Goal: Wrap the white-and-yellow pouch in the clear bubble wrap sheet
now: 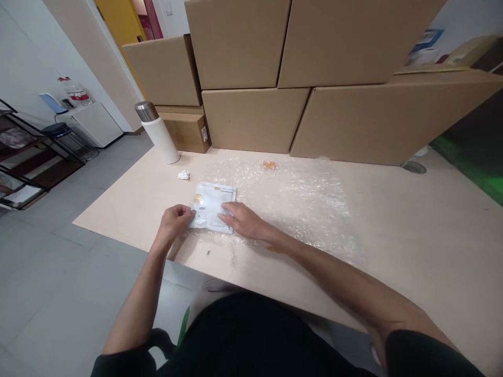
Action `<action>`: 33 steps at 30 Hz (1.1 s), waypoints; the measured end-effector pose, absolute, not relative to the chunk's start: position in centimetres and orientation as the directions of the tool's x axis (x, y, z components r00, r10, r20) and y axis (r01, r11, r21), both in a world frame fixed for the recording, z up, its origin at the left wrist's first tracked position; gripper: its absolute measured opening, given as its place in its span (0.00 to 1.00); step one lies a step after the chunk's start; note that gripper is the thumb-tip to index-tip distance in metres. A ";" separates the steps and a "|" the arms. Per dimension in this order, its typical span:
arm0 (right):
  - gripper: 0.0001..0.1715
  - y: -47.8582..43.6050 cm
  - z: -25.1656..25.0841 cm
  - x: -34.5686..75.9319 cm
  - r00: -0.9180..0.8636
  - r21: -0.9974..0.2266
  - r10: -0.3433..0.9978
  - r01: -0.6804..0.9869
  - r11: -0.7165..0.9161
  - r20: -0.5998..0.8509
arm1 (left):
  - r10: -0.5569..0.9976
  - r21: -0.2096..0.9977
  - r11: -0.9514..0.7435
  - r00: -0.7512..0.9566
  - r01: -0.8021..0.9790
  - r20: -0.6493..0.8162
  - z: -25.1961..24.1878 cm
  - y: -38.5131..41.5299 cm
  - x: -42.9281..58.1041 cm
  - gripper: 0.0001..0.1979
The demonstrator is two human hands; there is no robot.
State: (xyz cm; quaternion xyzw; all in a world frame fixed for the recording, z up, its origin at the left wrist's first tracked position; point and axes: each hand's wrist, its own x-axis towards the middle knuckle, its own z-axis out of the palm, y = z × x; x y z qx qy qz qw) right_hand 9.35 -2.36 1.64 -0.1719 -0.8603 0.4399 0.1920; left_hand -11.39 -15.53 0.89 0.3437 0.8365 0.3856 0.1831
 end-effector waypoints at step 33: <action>0.23 0.8 1.2 15.1 -0.671 -0.820 0.739 0.387 0.421 0.063 | 0.838 0.900 0.244 -0.545 0.362 -0.008 0.5 -9.3 -1.5 0.41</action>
